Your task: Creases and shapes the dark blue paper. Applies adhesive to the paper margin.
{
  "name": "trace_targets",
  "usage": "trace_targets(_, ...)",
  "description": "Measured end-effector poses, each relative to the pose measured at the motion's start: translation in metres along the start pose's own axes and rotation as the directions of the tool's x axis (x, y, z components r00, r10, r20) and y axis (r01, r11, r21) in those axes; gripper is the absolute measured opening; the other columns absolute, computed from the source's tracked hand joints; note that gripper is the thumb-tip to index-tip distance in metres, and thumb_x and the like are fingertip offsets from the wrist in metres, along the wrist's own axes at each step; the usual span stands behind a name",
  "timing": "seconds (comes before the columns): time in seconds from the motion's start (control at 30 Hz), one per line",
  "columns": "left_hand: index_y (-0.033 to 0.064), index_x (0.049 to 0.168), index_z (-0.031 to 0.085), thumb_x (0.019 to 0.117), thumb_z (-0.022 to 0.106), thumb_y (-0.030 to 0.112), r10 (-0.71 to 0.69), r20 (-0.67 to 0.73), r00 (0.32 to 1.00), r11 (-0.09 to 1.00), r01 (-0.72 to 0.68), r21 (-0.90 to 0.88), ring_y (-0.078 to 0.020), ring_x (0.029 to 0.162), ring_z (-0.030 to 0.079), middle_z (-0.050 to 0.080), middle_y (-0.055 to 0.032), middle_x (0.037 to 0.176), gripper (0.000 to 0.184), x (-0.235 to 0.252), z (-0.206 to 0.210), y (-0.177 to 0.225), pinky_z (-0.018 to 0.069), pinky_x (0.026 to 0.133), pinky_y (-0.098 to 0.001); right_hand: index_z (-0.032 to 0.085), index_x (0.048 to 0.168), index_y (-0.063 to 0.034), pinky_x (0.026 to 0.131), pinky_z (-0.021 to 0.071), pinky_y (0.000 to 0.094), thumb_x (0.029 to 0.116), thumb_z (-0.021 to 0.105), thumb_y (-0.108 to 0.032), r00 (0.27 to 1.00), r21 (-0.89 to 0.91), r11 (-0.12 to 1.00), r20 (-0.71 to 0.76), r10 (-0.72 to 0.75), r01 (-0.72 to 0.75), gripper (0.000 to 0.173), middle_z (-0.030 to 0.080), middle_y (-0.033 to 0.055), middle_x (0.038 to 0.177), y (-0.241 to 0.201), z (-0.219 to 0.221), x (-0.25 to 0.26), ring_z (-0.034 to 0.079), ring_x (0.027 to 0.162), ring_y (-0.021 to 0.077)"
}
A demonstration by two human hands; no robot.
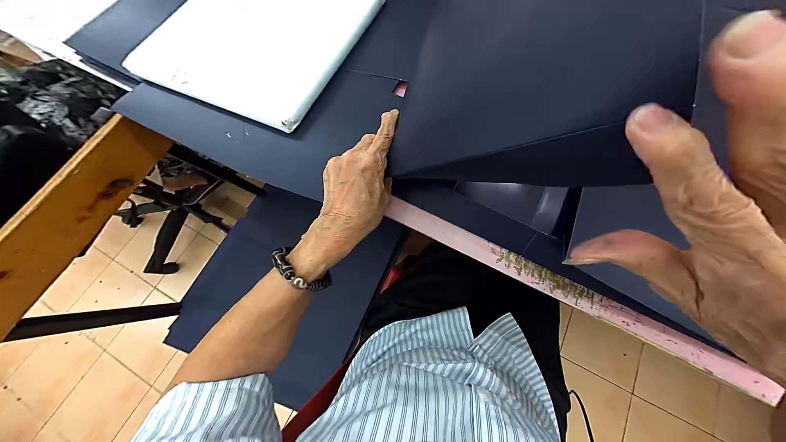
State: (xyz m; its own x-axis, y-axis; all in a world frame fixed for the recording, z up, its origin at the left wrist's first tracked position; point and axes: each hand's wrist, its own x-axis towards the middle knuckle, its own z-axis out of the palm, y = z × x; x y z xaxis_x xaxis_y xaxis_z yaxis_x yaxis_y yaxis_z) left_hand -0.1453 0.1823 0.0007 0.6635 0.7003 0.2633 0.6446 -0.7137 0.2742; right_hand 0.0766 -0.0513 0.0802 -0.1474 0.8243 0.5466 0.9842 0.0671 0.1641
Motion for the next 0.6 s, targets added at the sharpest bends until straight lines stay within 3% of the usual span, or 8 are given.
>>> trace_targets(0.03,0.0026,0.156,0.04,0.084,0.063,-0.009,-0.007,0.019,1.0,1.0,0.007,-0.003,-0.0484,0.09,0.068,0.067,-0.0277,0.114,0.077,0.0,-0.003,0.002,0.0494,0.069,-0.0635,0.036,0.161,-0.0203,0.124,0.0131,0.0604,0.1,0.054,-0.057,1.0,-0.009,1.0,0.0,-0.027,0.027,0.073,0.033,0.0117,0.166,0.0,0.002,0.015,0.03,0.153,0.0325)
trace_targets(0.1,0.0031,0.155,0.042,0.083,0.063,-0.008,0.008,0.006,1.0,1.0,-0.008,0.01,-0.0478,0.087,0.068,0.069,-0.0269,0.11,0.076,0.0,0.0,0.001,0.0497,0.067,-0.0627,0.036,0.161,-0.0205,0.119,0.0187,0.0651,0.1022,0.054,-0.05,0.995,-0.024,0.997,0.069,-0.072,0.073,0.068,0.034,0.0139,0.165,0.0,0.002,0.032,0.037,0.148,0.0352)
trace_targets(0.23,0.0007,0.156,0.038,0.0894,0.06,-0.007,0.035,0.032,0.999,0.999,-0.036,0.016,-0.0452,0.083,0.068,0.067,-0.0274,0.11,0.071,-0.005,-0.003,0.004,0.0503,0.063,-0.0587,0.034,0.162,-0.0192,0.116,0.0156,0.0727,0.1063,0.046,-0.044,0.959,0.013,0.99,0.247,-0.136,0.137,0.062,0.028,0.0129,0.168,0.014,0.014,0.046,0.028,0.153,0.0401)
trace_targets(0.33,0.0002,0.156,0.038,0.0925,0.055,-0.007,0.069,0.034,0.997,0.995,-0.071,0.063,-0.0427,0.078,0.067,0.066,-0.0264,0.109,0.066,-0.007,0.0,0.004,0.0499,0.06,-0.0544,0.032,0.162,-0.0144,0.116,0.0181,0.074,0.1065,0.047,-0.042,0.951,-0.011,0.991,0.282,-0.127,0.136,0.063,0.032,0.0174,0.166,0.018,0.018,0.04,0.028,0.151,0.046)
trace_targets(0.4,0.0022,0.156,0.04,0.0932,0.053,-0.007,0.093,0.038,0.995,0.99,-0.096,0.1,-0.0422,0.074,0.066,0.065,-0.0261,0.107,0.065,-0.004,0.004,0.002,0.0484,0.057,-0.0535,0.039,0.158,-0.0116,0.113,0.0242,0.075,0.1085,0.046,-0.029,0.953,-0.033,0.989,0.273,-0.131,0.146,0.053,0.038,0.0244,0.16,0.016,0.019,0.033,0.035,0.145,0.0531)
trace_targets(0.5,0.0093,0.156,0.043,0.0942,0.049,-0.007,0.12,0.053,0.991,0.978,-0.128,0.163,-0.0431,0.066,0.063,0.064,-0.0275,0.105,0.064,-0.001,0.009,0.001,0.0446,0.051,-0.0532,0.05,0.15,-0.0068,0.112,0.0311,0.0704,0.1071,0.042,-0.014,0.967,-0.067,0.982,0.201,-0.159,0.176,0.044,0.049,0.0292,0.149,0.011,0.023,0.016,0.049,0.134,0.0527)
trace_targets(0.57,0.0115,0.156,0.045,0.0963,0.047,-0.006,0.142,0.06,0.988,0.966,-0.151,0.208,-0.0437,0.068,0.063,0.061,-0.0279,0.104,0.062,-0.001,0.01,0.003,0.0433,0.051,-0.0518,0.052,0.147,-0.0007,0.116,0.0315,0.0632,0.1068,0.046,-0.014,0.967,-0.099,0.972,0.163,-0.194,0.211,0.043,0.052,0.0249,0.149,0.006,0.028,0.004,0.048,0.138,0.0467)
trace_targets(0.6,0.0103,0.154,0.047,0.0968,0.046,-0.006,0.172,0.048,0.984,0.961,-0.179,0.213,-0.0456,0.076,0.063,0.061,-0.0284,0.106,0.06,-0.002,0.012,0.003,0.0448,0.055,-0.0526,0.052,0.145,0.0014,0.118,0.0307,0.061,0.1067,0.046,-0.012,0.965,-0.101,0.97,0.162,-0.204,0.222,0.042,0.052,0.0228,0.151,0.003,0.031,-0.003,0.045,0.142,0.0449)
